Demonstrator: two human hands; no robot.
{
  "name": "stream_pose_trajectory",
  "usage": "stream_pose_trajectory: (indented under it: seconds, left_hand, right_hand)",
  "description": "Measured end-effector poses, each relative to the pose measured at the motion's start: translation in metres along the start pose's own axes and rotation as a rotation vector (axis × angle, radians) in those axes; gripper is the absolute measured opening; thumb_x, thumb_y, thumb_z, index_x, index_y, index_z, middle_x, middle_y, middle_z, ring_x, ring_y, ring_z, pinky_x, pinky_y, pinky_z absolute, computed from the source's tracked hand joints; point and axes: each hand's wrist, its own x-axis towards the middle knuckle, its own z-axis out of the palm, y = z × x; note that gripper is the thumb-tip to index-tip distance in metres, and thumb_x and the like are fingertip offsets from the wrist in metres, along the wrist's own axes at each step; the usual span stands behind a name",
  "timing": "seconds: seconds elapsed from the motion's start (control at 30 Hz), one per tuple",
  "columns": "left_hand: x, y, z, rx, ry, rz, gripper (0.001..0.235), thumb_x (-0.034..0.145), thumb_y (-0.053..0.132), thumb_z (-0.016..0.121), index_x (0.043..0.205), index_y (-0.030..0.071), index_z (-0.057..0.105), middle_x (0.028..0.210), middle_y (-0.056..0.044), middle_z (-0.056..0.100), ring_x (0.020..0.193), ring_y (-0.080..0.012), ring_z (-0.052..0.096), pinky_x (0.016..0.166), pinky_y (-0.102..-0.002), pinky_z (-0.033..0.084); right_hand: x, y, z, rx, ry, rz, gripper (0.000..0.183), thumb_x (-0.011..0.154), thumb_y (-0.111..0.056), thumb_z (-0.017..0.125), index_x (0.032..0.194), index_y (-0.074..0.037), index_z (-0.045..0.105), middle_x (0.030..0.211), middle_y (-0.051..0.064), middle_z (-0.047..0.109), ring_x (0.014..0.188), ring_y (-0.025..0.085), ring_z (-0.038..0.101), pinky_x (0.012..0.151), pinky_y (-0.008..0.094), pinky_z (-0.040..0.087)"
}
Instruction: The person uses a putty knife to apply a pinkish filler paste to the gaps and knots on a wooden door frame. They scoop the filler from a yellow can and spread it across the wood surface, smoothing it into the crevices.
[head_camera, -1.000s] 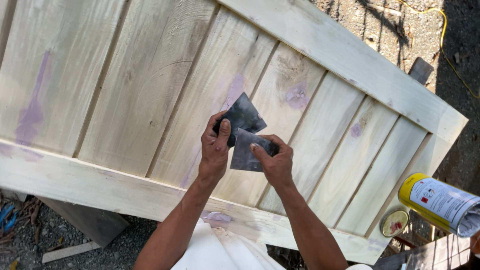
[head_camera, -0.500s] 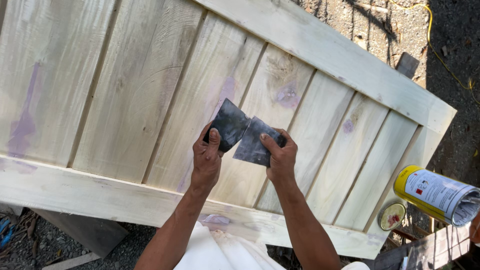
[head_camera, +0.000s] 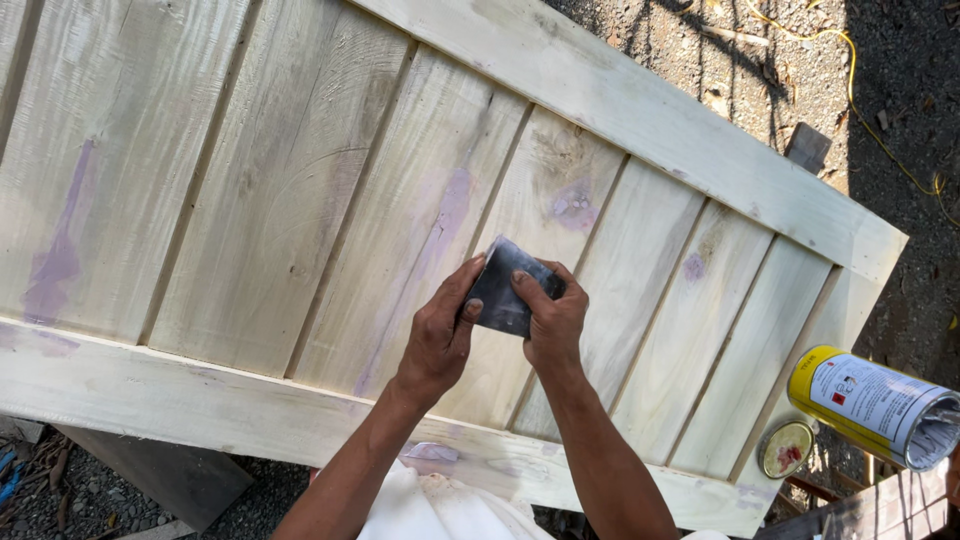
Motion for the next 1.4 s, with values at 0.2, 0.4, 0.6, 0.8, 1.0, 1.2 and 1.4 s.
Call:
stream_pose_trajectory:
  seconds: [0.2, 0.4, 0.6, 0.8, 1.0, 1.2, 1.4]
  left_hand:
    - [-0.051, -0.045, 0.009, -0.148, -0.035, -0.383, 0.043, 0.112, 0.032, 0.048, 0.131, -0.005, 0.056, 0.116, -0.027, 0.062, 0.104, -0.0316, 0.059, 0.091, -0.04, 0.05]
    - [-0.023, -0.031, 0.004, -1.043, 0.218, -0.637, 0.046, 0.103, 0.028, 0.055, 0.138, -0.002, 0.058, 0.117, -0.008, 0.07, 0.102, -0.0125, 0.068, 0.093, -0.029, 0.055]
    - [0.014, 0.005, 0.007, -1.164, 0.163, -0.641, 0.048, 0.092, 0.012, 0.071, 0.136, -0.002, 0.059, 0.113, -0.006, 0.07, 0.1, -0.0128, 0.067, 0.091, -0.029, 0.057]
    - [0.017, 0.031, -0.008, -1.177, 0.149, -0.5, 0.048, 0.09, 0.01, 0.076, 0.133, -0.003, 0.061, 0.111, -0.008, 0.071, 0.099, -0.0152, 0.069, 0.092, -0.031, 0.057]
    - [0.019, 0.025, -0.008, -0.898, 0.304, -0.32, 0.04, 0.098, 0.013, 0.074, 0.134, -0.004, 0.066, 0.115, -0.007, 0.072, 0.102, -0.0126, 0.065, 0.097, -0.027, 0.052]
    - [0.005, 0.02, 0.005, -0.757, 0.203, -0.309, 0.037, 0.1, 0.013, 0.07, 0.133, -0.004, 0.066, 0.118, -0.008, 0.073, 0.107, -0.0132, 0.067, 0.098, -0.027, 0.054]
    - [0.0, 0.032, 0.005, -0.498, 0.03, -0.265, 0.042, 0.101, 0.018, 0.066, 0.139, -0.002, 0.062, 0.122, -0.009, 0.074, 0.108, -0.0122, 0.067, 0.095, -0.027, 0.055]
  right_hand:
    - [0.003, -0.032, -0.032, -0.212, -0.044, -0.358, 0.019, 0.091, 0.0, 0.078, 0.108, 0.004, 0.069, 0.091, 0.008, 0.071, 0.078, 0.012, 0.067, 0.072, 0.027, 0.058]
    - [-0.007, -0.062, -0.036, -0.694, -0.486, -1.181, 0.027, 0.099, -0.009, 0.071, 0.124, -0.006, 0.059, 0.108, 0.019, 0.075, 0.087, 0.02, 0.076, 0.072, 0.029, 0.061]
    - [-0.007, -0.061, -0.03, -0.886, -0.727, -1.454, 0.027, 0.102, -0.02, 0.065, 0.123, -0.004, 0.059, 0.118, 0.024, 0.066, 0.099, 0.038, 0.072, 0.081, 0.044, 0.064]
    - [0.012, -0.05, -0.064, -1.064, -0.722, -1.186, 0.022, 0.1, -0.007, 0.063, 0.12, 0.0, 0.065, 0.112, 0.019, 0.074, 0.093, 0.028, 0.074, 0.078, 0.037, 0.063]
    - [-0.039, -0.058, -0.047, -0.155, -0.006, -0.339, 0.03, 0.095, 0.001, 0.068, 0.125, 0.006, 0.065, 0.108, 0.016, 0.072, 0.096, 0.019, 0.072, 0.089, 0.032, 0.061]
    - [-0.044, -0.051, -0.015, -0.005, 0.028, -0.068, 0.036, 0.084, 0.003, 0.078, 0.117, 0.008, 0.066, 0.098, 0.012, 0.073, 0.084, 0.016, 0.07, 0.079, 0.031, 0.06]
    - [-0.034, -0.048, 0.0, -0.06, 0.041, -0.125, 0.033, 0.084, 0.003, 0.079, 0.114, 0.01, 0.067, 0.095, 0.01, 0.073, 0.082, 0.013, 0.069, 0.078, 0.028, 0.059]
